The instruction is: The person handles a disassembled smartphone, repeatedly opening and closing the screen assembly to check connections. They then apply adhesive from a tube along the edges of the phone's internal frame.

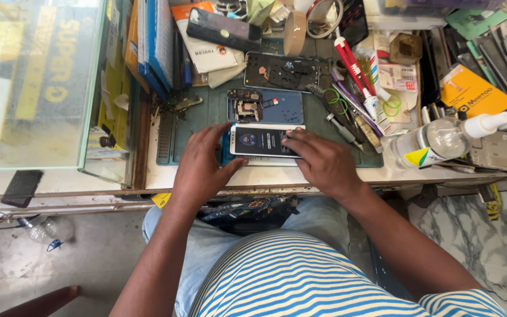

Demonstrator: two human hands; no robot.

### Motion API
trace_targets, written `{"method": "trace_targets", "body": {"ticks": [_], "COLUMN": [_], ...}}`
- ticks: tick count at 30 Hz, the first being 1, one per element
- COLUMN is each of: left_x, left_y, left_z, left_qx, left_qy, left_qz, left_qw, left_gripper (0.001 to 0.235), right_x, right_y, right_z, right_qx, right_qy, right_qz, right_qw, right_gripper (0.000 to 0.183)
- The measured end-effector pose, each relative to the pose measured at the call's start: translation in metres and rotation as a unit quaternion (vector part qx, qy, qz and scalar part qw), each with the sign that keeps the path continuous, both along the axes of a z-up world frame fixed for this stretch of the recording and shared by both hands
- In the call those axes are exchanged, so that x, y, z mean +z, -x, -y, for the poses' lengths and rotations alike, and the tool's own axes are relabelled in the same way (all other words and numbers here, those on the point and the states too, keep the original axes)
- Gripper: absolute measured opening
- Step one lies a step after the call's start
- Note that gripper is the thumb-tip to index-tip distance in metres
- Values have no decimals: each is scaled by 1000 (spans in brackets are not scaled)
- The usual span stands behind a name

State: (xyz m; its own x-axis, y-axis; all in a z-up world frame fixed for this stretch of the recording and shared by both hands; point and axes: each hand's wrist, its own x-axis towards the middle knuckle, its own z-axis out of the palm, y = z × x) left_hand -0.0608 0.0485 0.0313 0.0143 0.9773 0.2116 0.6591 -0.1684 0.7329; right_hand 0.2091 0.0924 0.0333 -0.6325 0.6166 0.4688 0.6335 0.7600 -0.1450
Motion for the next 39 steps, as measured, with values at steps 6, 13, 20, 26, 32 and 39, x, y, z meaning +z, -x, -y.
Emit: {"method": "trace_targets", "body": {"ticks": [6,13,20,26,32,39], "left_x": [-8,-4,4,10,10,-6], "left_y": [1,4,6,9,13,21], "left_z": [2,2,-7,-13,-10,-16], "left_qx": [-11,-23,-74,-72,-29,-5], "left_qy": [-37,-22,-38,-12,24,1], "left_qz": [-15,-20,-54,-66,-61,-1], "left_qw": [999,999,995,995,997,1000], "left_gripper": [63,70,87,89,82,31], "right_x": [10,13,23,29,30,30], "right_y": [-11,-15,-16,-13,-13,-12], "right_z": [0,4,-5,-8,-13,-15], "right_qx": [15,20,-31,-40,-25,-37], "right_qy": [132,178,228,264,267,259], "right_qz": [-6,-21,-21,-25,-24,2], "right_qw": [991,984,973,963,963,965], "right_gripper": [40,46,77,82,83,84]}}
